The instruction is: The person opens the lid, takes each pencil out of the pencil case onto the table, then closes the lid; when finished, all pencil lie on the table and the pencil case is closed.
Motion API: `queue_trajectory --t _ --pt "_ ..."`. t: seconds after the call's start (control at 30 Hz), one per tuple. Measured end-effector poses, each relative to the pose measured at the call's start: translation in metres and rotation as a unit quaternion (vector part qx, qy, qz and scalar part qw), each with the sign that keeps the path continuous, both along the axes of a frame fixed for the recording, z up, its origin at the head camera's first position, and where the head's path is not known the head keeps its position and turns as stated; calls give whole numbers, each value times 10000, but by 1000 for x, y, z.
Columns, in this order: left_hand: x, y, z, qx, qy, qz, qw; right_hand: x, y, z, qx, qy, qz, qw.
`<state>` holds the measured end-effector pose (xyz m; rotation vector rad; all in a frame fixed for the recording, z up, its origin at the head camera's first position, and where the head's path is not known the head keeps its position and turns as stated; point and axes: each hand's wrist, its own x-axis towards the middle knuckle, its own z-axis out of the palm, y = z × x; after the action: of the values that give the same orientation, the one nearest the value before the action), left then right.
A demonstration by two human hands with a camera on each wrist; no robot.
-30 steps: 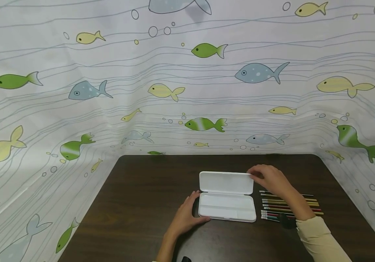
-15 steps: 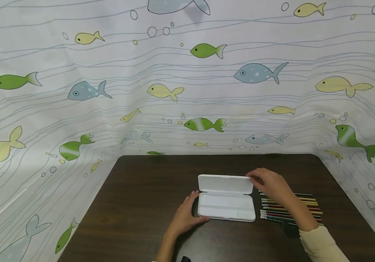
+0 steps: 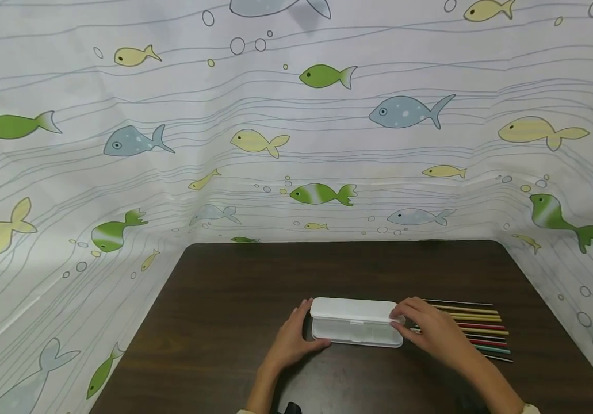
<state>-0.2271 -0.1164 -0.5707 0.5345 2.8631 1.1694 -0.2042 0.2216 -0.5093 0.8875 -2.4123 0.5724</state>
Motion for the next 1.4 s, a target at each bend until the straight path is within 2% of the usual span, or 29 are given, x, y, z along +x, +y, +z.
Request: queue_trajectory --t 0.17,0.37,0.6,1.4 --pt "-2 0 1 57 12 -28 10000 5 -2 -15 238 165 131 9995" --pt "-3 1 2 187 -195 31 9996 5 -4 -25 268 208 395 9986" --pt "-3 0 2 321 -285 36 9991 5 -4 -32 545 85 223 9982" --pt "-3 0 3 345 -391 51 9986 9 -8 -27 658 31 84 9978"
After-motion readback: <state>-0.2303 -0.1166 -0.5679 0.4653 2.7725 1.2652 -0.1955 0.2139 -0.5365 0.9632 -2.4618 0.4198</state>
